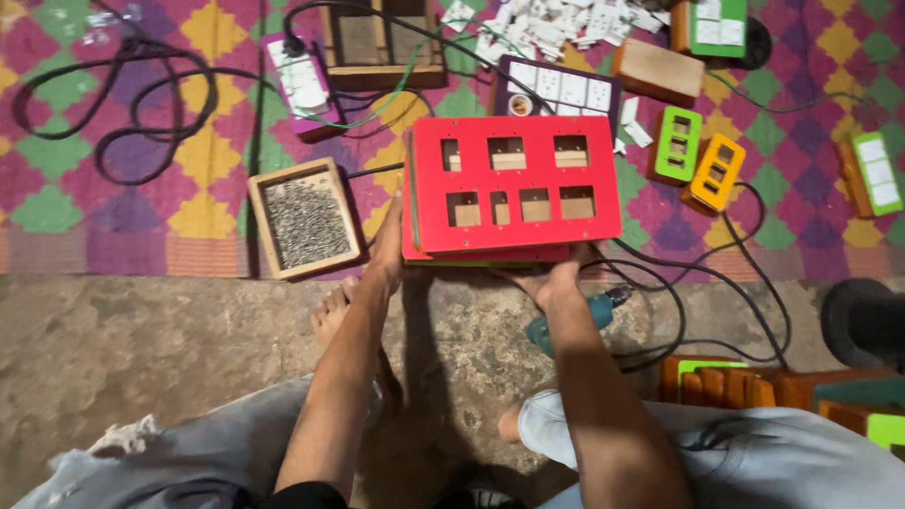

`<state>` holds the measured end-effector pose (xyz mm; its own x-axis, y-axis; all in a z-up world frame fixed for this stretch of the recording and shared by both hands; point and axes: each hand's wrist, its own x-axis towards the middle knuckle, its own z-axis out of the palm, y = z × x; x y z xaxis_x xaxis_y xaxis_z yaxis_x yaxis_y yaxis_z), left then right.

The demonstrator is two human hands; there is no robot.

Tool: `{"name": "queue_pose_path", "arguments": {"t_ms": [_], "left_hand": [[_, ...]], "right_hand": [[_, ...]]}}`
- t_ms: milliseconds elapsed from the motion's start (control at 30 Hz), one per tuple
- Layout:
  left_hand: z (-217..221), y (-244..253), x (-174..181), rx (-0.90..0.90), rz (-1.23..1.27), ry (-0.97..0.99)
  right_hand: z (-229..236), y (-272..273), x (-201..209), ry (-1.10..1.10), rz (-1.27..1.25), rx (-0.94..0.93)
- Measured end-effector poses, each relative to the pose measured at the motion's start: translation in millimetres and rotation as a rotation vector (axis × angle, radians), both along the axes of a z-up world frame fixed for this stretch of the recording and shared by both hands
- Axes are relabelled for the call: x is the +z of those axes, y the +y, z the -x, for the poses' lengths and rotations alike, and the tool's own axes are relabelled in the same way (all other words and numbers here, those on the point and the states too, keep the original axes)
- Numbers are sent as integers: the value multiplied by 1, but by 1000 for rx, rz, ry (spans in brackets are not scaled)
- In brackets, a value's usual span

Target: The person sits on the floor and uses a corded power drill to fasten screws into colorful wooden frames. They handle multiple frames, including green and blue ones, picking up screws from a nearby container and stacking the assembled pieces.

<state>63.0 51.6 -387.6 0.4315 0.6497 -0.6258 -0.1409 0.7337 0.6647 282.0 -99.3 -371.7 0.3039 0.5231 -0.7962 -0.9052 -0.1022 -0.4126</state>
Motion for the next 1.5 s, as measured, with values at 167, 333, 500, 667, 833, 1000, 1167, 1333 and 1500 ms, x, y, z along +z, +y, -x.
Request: {"name": "queue_pose_path", "arguments": {"t_ms": [167, 333, 500, 667, 833, 1000, 1167, 1333, 1500], "left_hand": [[-27, 5, -4, -38, 138, 111], [-51, 16, 0, 41, -10, 32], [-72, 26, 2, 13, 90, 164], [-83, 26, -11, 5, 28, 87], [-90, 19, -34, 125, -111, 24], [-89, 32, -35, 109, -181, -73], [-96, 56, -24, 0, -83, -133], [-102, 74, -12, -74, -147, -177], [-105, 72, -22, 9, -217, -148]], "right_hand": [[-11, 11, 12, -103, -26, -110], [-18, 23, 7, -109, 45, -298], [-36, 36, -19, -169, 11, -396], [-54, 37, -34, -109, 45, -450], [-50, 27, -28, -49, 44, -433], [-50, 28, -1, -110, 90, -289], [-49, 40, 32, -83, 27, -142], [-42, 62, 53, -27, -5, -198], [-53, 62, 32, -5, 83, -226]]}}
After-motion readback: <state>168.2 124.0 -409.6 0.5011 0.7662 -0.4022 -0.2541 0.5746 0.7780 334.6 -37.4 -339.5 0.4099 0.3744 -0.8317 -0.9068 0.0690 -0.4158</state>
